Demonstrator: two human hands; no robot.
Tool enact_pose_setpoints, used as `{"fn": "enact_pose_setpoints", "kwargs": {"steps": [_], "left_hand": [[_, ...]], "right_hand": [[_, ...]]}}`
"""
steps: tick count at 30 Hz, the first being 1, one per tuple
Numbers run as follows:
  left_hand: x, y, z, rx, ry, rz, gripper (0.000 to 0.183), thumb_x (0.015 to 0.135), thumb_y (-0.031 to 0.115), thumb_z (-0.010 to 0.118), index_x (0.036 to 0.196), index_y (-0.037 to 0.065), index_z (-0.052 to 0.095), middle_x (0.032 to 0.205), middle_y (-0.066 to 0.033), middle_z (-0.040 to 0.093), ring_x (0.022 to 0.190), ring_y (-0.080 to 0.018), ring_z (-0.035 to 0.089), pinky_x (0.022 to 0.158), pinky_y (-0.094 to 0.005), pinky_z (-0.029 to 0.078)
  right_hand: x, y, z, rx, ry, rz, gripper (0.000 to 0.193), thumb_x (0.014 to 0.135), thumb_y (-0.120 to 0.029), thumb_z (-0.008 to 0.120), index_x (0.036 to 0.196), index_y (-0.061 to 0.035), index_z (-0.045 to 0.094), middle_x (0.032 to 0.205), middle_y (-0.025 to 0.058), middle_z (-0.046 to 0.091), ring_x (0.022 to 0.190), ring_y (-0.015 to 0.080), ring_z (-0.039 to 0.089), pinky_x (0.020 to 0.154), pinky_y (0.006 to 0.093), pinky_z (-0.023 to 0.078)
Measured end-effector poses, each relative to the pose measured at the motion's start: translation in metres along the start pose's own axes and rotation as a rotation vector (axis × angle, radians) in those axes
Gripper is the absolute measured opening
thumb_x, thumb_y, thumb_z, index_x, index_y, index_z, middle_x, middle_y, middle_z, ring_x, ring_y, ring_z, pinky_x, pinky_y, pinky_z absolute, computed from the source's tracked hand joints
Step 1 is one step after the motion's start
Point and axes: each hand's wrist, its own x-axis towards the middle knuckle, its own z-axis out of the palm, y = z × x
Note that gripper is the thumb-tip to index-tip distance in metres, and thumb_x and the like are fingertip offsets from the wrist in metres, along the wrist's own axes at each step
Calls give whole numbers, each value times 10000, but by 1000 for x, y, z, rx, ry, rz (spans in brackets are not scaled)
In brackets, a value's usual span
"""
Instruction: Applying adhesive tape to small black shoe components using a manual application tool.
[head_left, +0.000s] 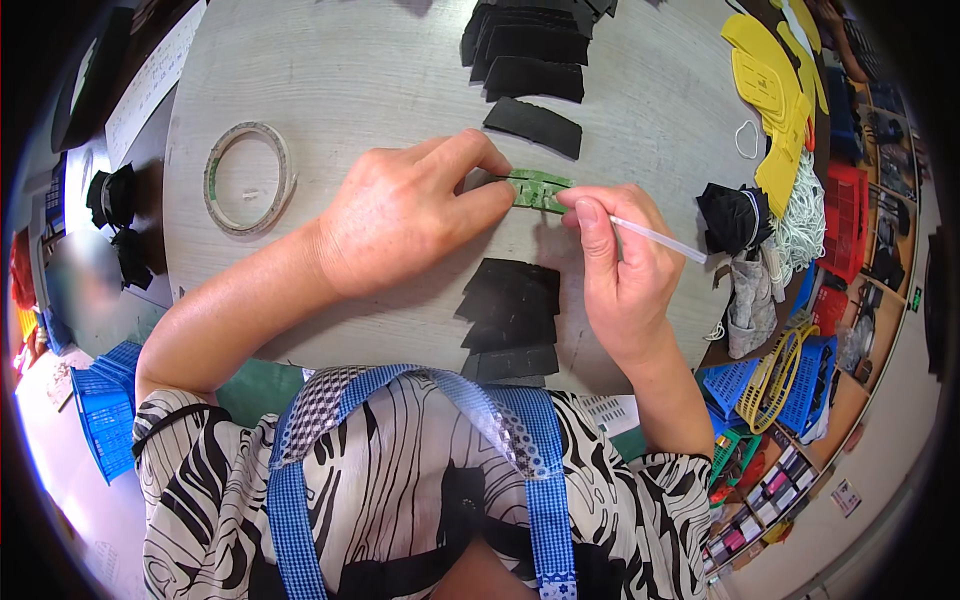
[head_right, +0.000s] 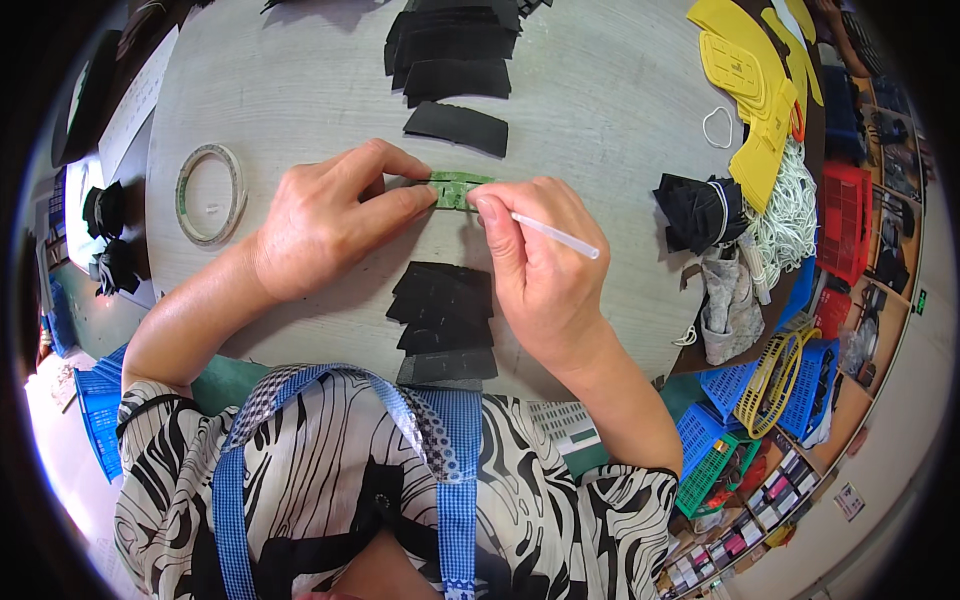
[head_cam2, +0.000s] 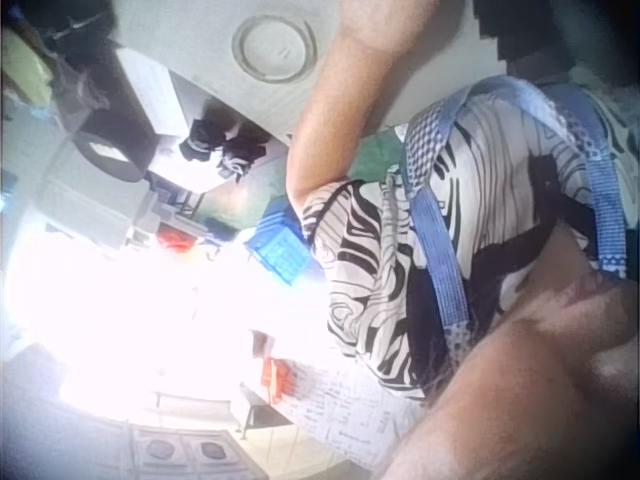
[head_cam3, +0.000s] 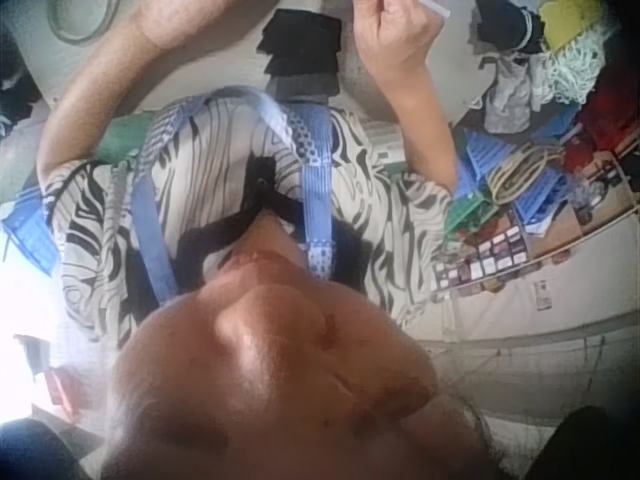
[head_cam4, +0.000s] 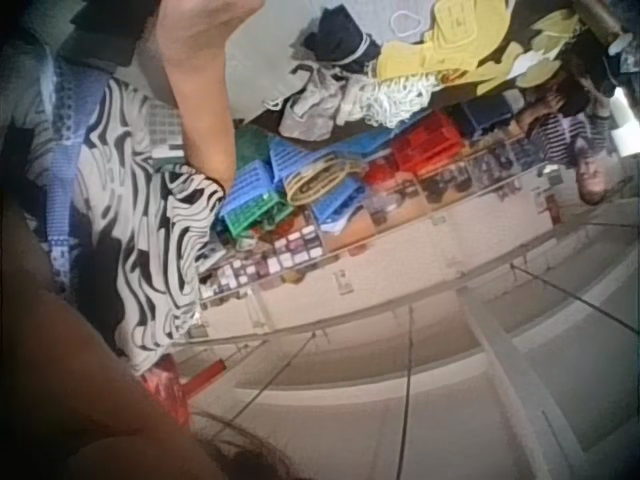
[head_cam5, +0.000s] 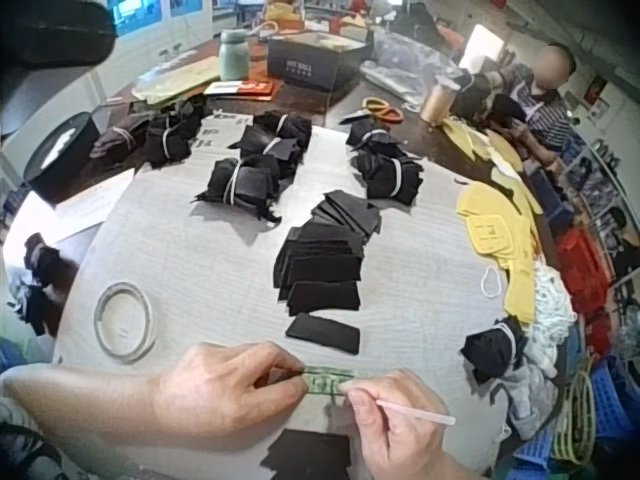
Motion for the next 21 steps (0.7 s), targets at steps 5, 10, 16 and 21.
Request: {"fn": "enact_pose_setpoints", "kwargs": {"steps": [5,10,16,21], "left_hand": [[0,0,0,-6,3,-1,294,815,103,763,1109,94,766,1101,-54,700,770,-174,702,625,-322,587],[-2,-2,1,-3,11,9,316,793,98,763,1109,93,766,1096,-57,700,759,-177,694,616,-318,582],[-2,0,2,-4,25,2,336,763,95,760,1099,91,764,1096,-56,695,760,-177,691,612,-321,582],[0,-3,3,-12,21,35,328,766,95,755,1094,97,764,1096,-54,693,760,-177,689,603,-319,579]], "right_hand": [[-3,-3,3,-73,36,-57,102,1036,-96,675,978,-21,712,834,110,668,723,309,620,655,405,498],[4,-8,2,-1,-7,-8,97,1033,-95,678,977,-23,708,855,116,674,735,317,627,661,410,504],[8,-11,8,-2,-63,-13,85,1022,-95,692,976,-25,704,866,114,685,749,319,638,664,413,513],[20,-11,17,8,-15,-79,77,1019,-93,694,971,-34,702,871,112,689,763,323,648,677,416,525]]}}
